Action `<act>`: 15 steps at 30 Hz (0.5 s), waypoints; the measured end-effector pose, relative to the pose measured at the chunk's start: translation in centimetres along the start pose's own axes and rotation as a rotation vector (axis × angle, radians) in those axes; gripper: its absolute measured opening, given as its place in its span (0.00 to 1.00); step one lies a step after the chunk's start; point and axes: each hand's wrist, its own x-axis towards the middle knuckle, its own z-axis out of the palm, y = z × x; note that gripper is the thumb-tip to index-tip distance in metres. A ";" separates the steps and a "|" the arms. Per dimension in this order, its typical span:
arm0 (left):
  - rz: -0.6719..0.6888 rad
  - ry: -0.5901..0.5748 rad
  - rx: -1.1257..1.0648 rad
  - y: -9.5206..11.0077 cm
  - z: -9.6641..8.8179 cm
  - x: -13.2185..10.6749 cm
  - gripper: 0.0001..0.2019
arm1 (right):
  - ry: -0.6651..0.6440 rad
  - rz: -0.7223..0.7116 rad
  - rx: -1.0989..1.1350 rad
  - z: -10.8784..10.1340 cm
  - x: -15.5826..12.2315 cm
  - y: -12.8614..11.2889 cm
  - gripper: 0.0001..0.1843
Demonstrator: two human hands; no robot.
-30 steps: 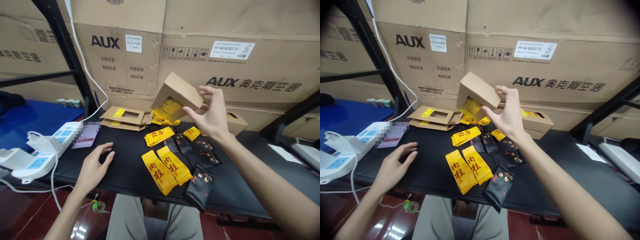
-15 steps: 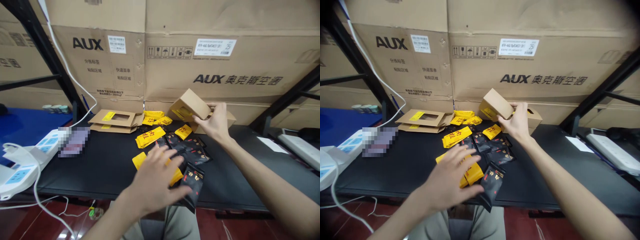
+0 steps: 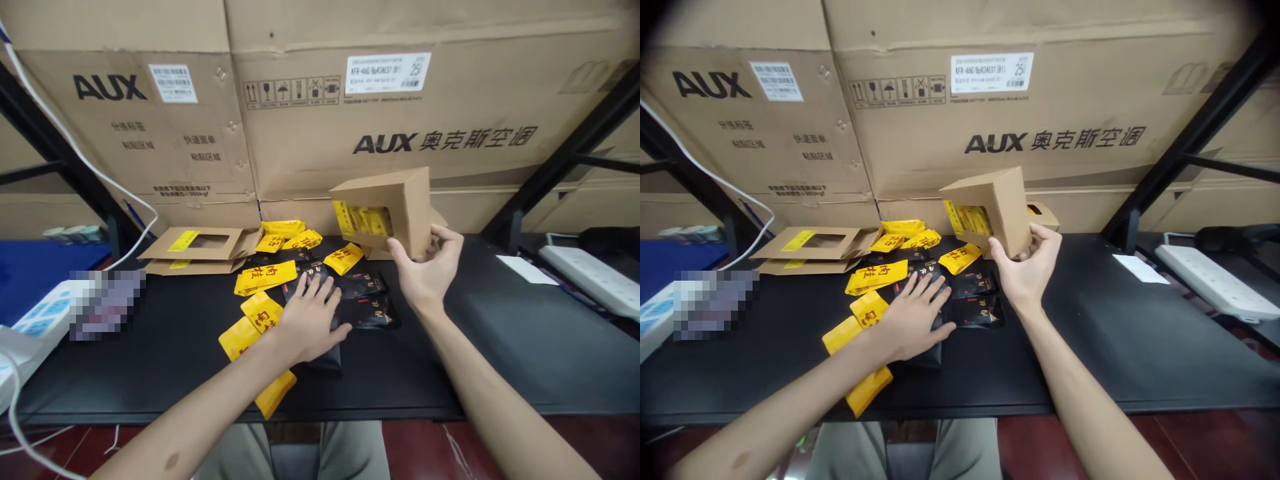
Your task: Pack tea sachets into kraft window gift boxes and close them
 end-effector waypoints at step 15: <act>-0.261 0.171 -0.008 0.0 -1.9 10.7 0.25 | 0.009 0.168 0.129 -0.8 -0.2 -0.2 0.40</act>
